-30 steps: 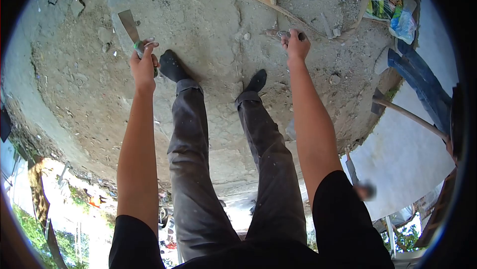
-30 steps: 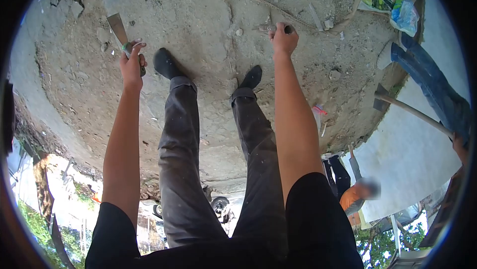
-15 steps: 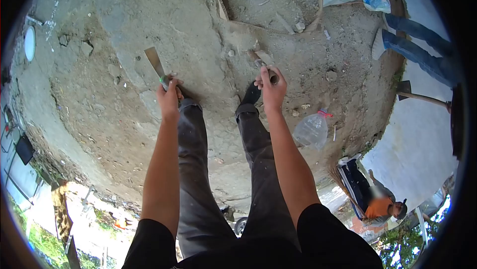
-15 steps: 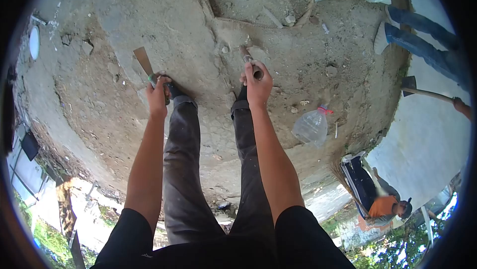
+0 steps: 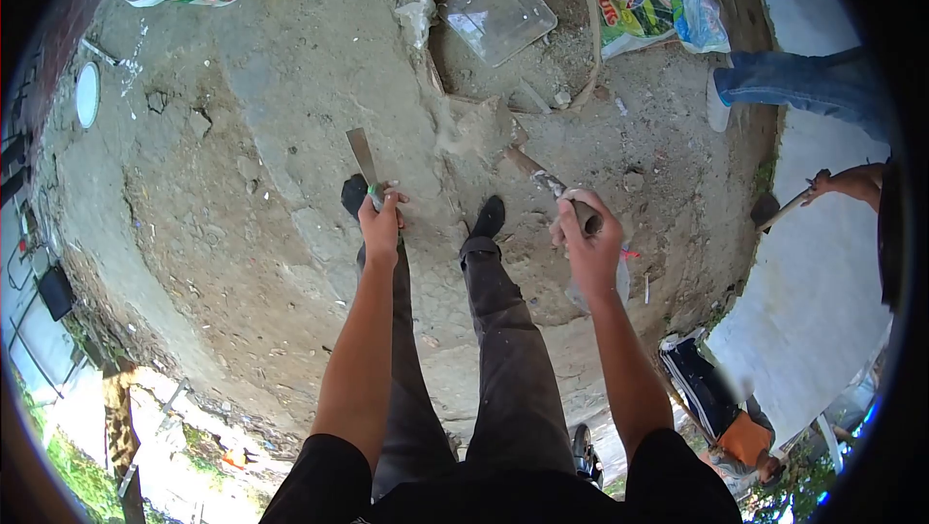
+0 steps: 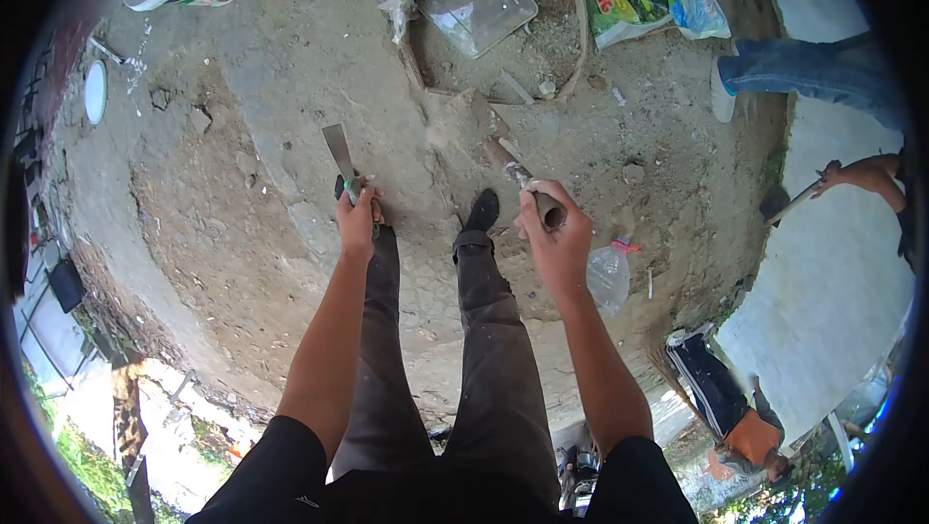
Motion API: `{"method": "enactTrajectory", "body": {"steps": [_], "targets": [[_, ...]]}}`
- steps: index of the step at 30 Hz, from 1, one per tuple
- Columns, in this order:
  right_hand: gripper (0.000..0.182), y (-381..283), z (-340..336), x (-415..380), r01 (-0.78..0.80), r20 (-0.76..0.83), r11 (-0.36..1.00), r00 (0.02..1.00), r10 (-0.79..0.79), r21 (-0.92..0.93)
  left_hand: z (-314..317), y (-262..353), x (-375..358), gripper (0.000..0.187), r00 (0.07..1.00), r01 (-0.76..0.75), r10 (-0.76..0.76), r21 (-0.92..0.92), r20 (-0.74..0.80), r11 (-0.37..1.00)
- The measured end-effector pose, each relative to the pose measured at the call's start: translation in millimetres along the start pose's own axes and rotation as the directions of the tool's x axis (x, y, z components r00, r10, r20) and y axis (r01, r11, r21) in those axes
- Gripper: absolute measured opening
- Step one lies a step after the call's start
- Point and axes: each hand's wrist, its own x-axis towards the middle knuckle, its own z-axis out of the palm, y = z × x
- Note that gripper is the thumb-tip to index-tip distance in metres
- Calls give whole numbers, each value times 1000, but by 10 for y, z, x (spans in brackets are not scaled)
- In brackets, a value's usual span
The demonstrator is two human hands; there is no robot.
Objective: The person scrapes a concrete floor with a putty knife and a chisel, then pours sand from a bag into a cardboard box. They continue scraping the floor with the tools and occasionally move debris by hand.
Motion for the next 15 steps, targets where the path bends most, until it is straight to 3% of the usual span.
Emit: {"method": "enactTrajectory", "body": {"steps": [3,6,8,9,11,12,14,15], "targets": [[11,-305,-46,209,17,21,1000,1000,-16,-20,-272,181,177,17,999,-38,39,52,-13,998],[13,-589,0,520,103,70,981,993,-92,-166,-586,343,367,18,998,-50,53,124,-24,991],[15,-782,108,735,294,138,854,956,-259,-429,-777,474,475,21,994,-106,95,255,56,961],[15,-868,174,840,295,150,850,955,-255,-436,-866,515,530,22,993,-110,96,263,65,959],[18,-1015,312,1024,458,313,697,888,-336,-552,-1006,569,612,22,992,-122,109,270,65,955],[18,-1072,389,1105,463,325,689,886,-332,-558,-1057,590,644,21,989,-143,127,286,73,948],[22,-1185,555,1237,554,460,501,832,-310,-665,-1119,625,678,22,990,-136,125,281,58,950],[22,-1247,643,1278,561,472,492,827,-305,-666,-1145,630,679,22,991,-133,129,274,31,953]]}}
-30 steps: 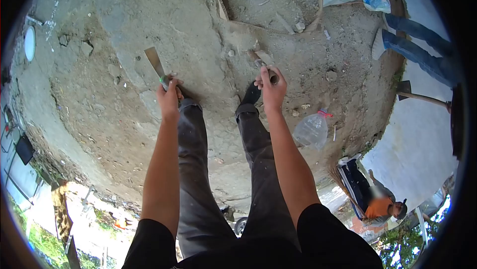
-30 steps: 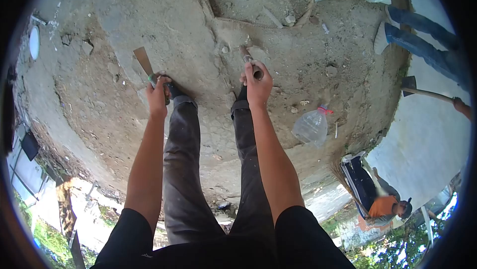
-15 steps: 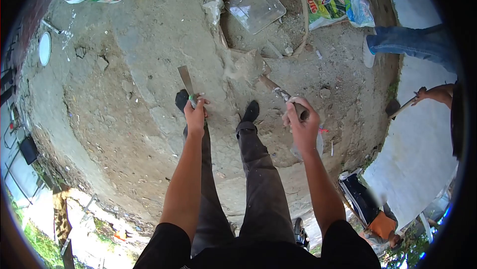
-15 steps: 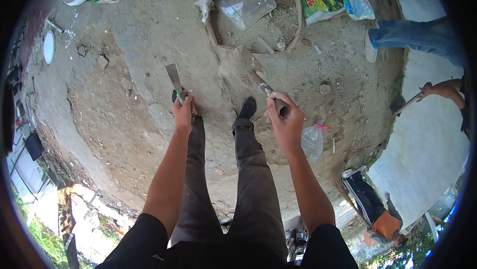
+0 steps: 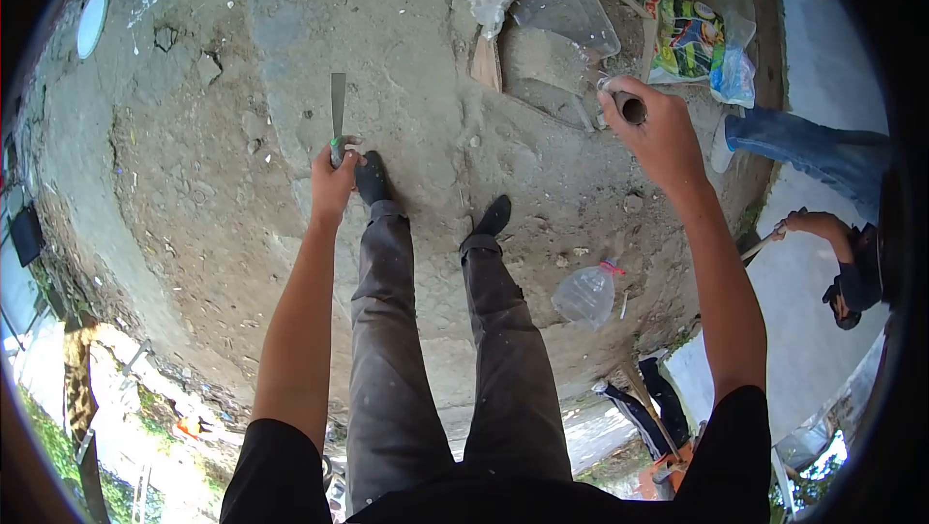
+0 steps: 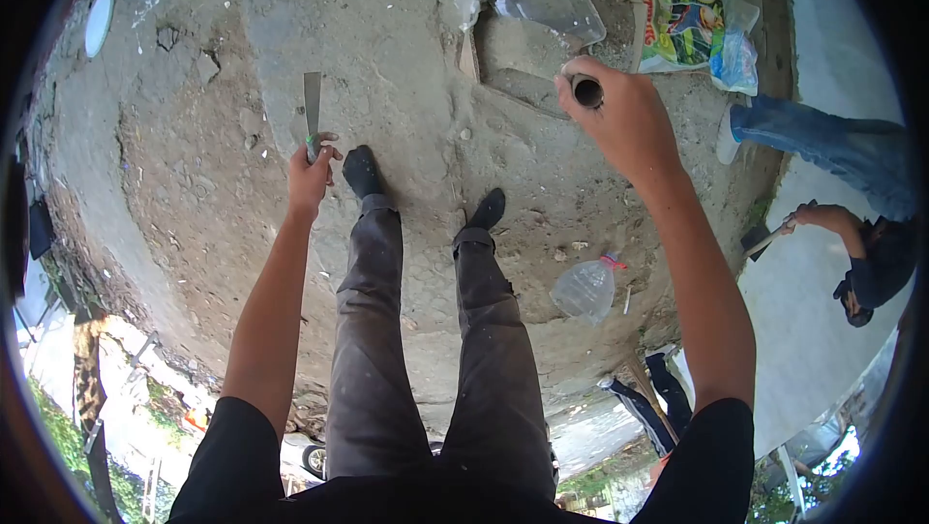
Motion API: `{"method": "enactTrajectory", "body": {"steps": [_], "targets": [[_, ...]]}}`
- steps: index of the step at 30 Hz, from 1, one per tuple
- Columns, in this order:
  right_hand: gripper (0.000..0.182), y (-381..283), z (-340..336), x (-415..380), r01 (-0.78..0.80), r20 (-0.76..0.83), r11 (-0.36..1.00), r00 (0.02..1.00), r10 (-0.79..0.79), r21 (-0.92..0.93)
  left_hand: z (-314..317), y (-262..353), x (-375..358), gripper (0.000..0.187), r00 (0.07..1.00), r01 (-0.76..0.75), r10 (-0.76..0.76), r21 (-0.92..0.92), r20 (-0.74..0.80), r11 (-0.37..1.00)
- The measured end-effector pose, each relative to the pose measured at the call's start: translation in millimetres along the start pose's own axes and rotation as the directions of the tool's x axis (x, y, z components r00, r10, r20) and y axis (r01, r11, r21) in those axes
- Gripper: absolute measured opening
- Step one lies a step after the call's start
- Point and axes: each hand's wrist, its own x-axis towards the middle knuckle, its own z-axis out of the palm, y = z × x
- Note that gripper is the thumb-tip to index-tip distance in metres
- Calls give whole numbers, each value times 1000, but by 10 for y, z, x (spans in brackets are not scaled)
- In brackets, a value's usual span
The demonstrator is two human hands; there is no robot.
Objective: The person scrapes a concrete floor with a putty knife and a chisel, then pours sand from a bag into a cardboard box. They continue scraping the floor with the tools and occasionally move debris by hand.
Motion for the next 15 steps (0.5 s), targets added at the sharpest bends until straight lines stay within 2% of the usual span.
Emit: {"method": "enactTrajectory", "body": {"steps": [2,3,5,12,13,14,15], "targets": [[28,-143,12,164,72,95,980,994,-54,-188,-27,-32,-33,21,999,10,-10,-19,-35,1000],[28,-211,32,238,83,106,978,992,-63,-194,-29,-49,-67,21,998,24,-27,-69,-50,997],[30,-350,63,381,116,180,939,982,-59,-324,-56,-124,-108,21,996,35,-44,-131,-73,991],[34,-665,277,745,253,310,833,945,-104,-493,-251,-405,-278,22,991,83,-95,-115,-96,990],[33,-550,374,796,436,228,750,900,-371,-498,-302,-434,-283,22,988,95,-109,-122,-110,988],[33,-504,451,849,588,146,621,776,-613,-519,-359,-470,-282,22,987,98,-113,-128,-114,987],[33,-469,514,906,594,151,617,773,-617,-516,-425,-504,-276,23,984,99,-120,-150,-135,984]]}}
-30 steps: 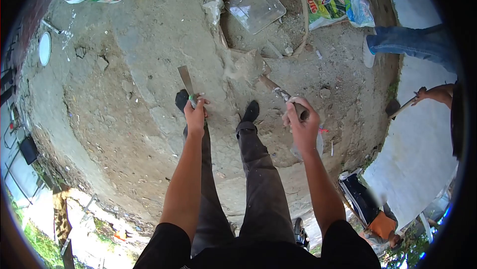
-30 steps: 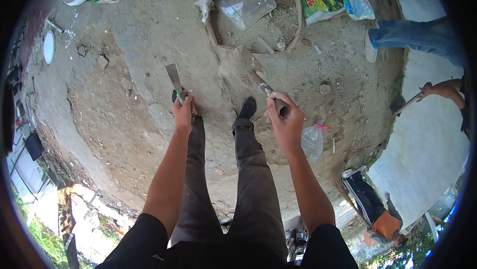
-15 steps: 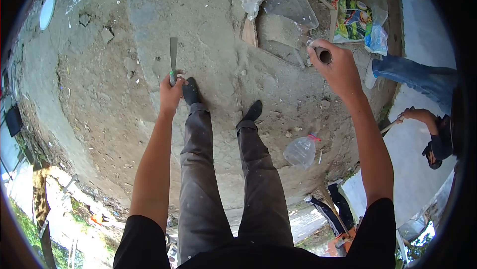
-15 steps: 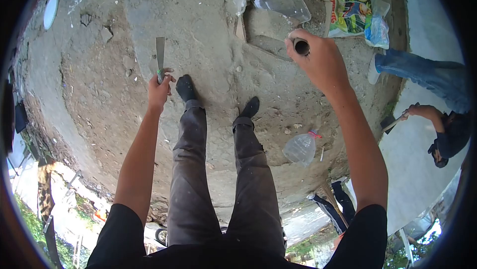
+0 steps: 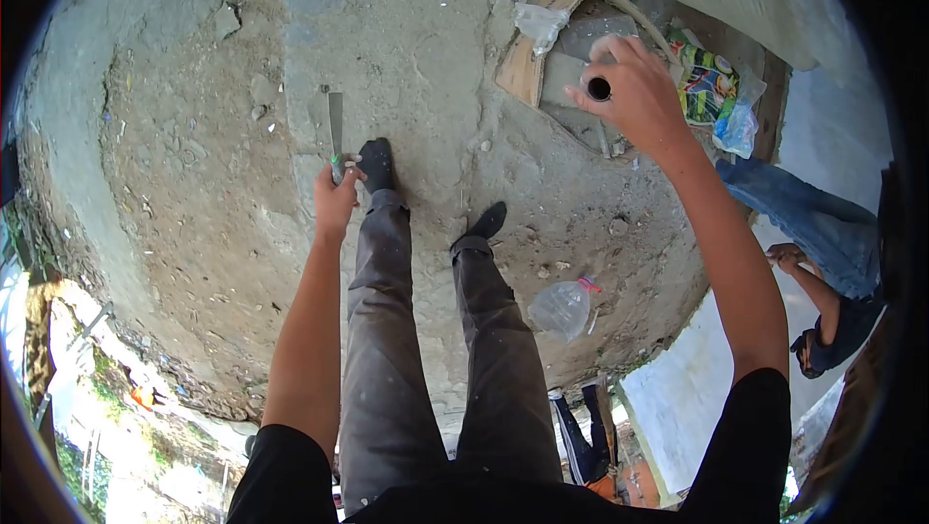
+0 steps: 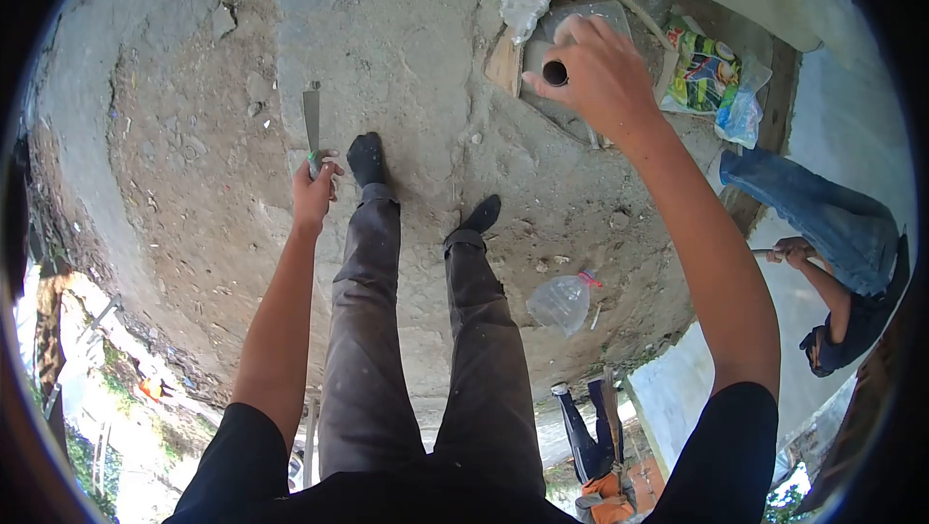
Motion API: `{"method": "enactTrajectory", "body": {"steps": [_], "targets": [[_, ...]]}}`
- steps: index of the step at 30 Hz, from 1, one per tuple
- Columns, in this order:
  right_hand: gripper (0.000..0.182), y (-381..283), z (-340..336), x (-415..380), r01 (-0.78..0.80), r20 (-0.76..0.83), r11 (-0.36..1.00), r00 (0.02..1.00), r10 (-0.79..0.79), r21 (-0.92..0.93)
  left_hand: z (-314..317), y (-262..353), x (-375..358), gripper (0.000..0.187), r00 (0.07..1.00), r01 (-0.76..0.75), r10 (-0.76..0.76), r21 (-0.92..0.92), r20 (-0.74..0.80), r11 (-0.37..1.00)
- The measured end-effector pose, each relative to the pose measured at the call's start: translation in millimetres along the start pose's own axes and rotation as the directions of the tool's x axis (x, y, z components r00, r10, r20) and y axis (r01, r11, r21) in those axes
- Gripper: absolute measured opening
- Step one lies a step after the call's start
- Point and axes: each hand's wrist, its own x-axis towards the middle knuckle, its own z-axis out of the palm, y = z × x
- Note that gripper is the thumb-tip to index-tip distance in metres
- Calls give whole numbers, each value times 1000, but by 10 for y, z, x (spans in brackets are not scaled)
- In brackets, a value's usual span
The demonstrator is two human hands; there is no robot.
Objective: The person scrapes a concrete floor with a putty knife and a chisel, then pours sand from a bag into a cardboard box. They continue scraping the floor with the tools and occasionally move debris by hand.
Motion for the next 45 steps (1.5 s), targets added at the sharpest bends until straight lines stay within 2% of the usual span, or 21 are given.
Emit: {"method": "enactTrajectory", "body": {"steps": [2,3,4,5,9,11,14,18,21,24,26,27,28,30,31,32,34,36,39,41,45], "targets": [[35,-30,64,79,-36,35,984,999,31,172,-112,-2,1,23,1000,6,-6,-20,-26,1000],[35,-34,76,109,-35,36,984,999,29,174,-164,10,16,24,999,-6,6,-6,-40,1000],[37,-69,34,180,-166,239,967,964,118,192,-210,24,31,24,999,-17,18,10,-52,1000],[38,-103,6,243,-295,434,938,880,193,181,-255,41,53,25,999,-8,8,5,-43,1000],[37,-153,104,417,-349,443,908,869,221,231,-306,119,142,25,998,-38,38,7,-58,999],[41,-66,279,476,-349,350,926,894,281,147,-245,190,154,24,998,-43,42,-9,-48,999],[40,-11,403,518,-312,327,947,904,274,69,-92,304,180,24,998,-54,53,-23,-35,998],[40,-16,280,440,-283,331,956,912,241,84,264,444,173,23,997,-73,74,-30,21,997],[40,49,167,290,-279,253,957,935,250,85,528,471,121,22,995,-74,75,-24,69,997],[39,121,37,112,-375,209,920,914,347,111,727,434,23,21,993,-84,84,-12,81,996],[37,227,-61,-79,-516,198,853,847,494,78,829,407,-39,21,991,-98,97,1,97,995],[36,362,102,-298,-447,-64,886,887,457,126,876,389,-77,20,989,-90,89,7,115,996],[36,412,70,-470,-465,-65,876,878,475,129,920,360,-118,20,988,-82,79,13,132,997],[32,419,-76,-861,-554,-97,741,773,627,380,988,297,-189,19,985,-86,76,57,153,995],[32,434,-175,-1101,-599,22,641,739,674,481,1023,261,-213,19,984,-85,70,86,162,993],[32,403,-235,-1364,-615,23,625,722,692,481,1047,208,-229,19,981,-89,69,102,180,991],[25,247,-304,-1852,-642,226,300,605,763,706,1096,116,-251,21,979,-64,34,142,202,988],[20,-36,-336,-2234,-653,395,7,466,792,758,1172,32,-282,21,975,-62,25,163,221,985],[18,-435,194,-2811,-597,406,-98,406,818,796,1335,5,-293,21,974,-40,-5,192,228,981],[16,-751,702,-3094,-517,508,-287,359,783,806,1492,4,-307,21,973,-22,-30,221,228,975],[19,-1214,1801,-3314,-520,595,-398,290,750,756,1814,-12,-213,19,967,-18,-38,217,251,976]]}}
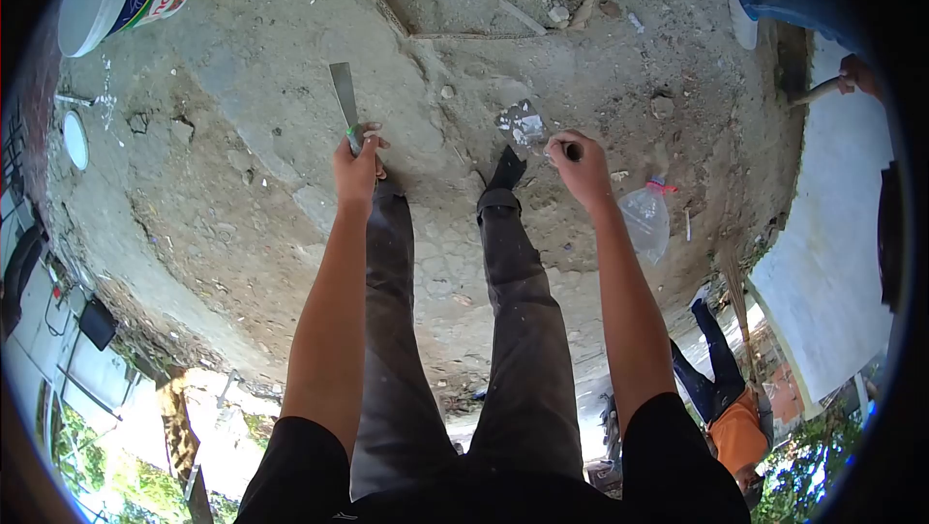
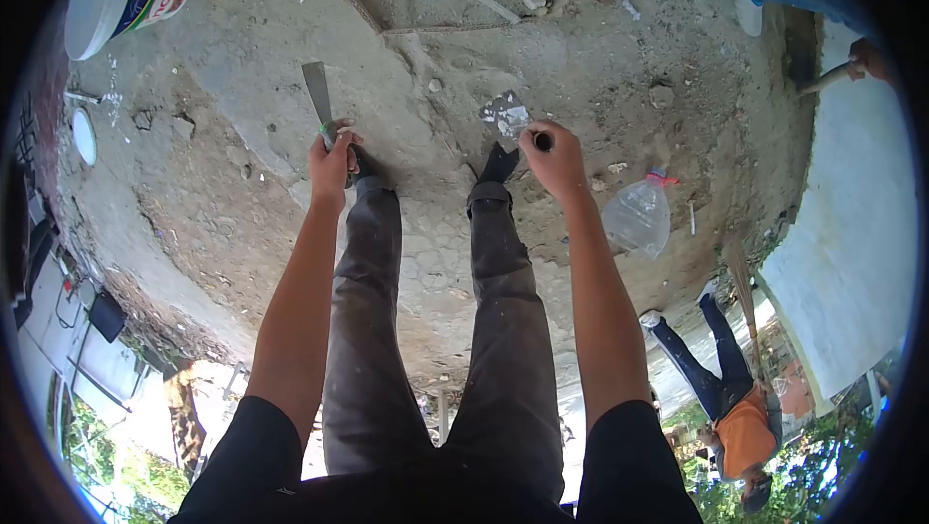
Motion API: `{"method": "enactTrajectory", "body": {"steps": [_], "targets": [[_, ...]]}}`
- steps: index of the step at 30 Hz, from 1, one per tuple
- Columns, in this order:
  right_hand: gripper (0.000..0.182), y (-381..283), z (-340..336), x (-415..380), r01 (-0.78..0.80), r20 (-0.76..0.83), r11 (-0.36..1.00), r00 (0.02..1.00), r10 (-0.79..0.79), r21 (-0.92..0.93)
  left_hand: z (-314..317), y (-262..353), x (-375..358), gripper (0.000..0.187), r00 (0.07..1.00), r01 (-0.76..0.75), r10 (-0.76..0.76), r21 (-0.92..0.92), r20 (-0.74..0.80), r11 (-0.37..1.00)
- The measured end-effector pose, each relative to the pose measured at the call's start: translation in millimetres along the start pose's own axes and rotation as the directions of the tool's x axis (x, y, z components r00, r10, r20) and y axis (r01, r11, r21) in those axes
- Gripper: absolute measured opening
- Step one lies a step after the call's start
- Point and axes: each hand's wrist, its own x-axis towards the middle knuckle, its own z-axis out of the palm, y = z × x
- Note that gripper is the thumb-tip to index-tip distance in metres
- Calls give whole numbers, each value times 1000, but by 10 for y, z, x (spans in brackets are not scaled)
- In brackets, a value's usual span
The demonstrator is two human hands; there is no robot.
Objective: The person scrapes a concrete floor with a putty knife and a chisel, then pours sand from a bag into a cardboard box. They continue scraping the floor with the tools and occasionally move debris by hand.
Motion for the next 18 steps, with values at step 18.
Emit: {"method": "enactTrajectory", "body": {"steps": [18], "targets": [[20,86,1459,1523,23,-128,998,991,-31,-59,-735,-670,432,22,992,65,-84,-183,-98,981]]}}
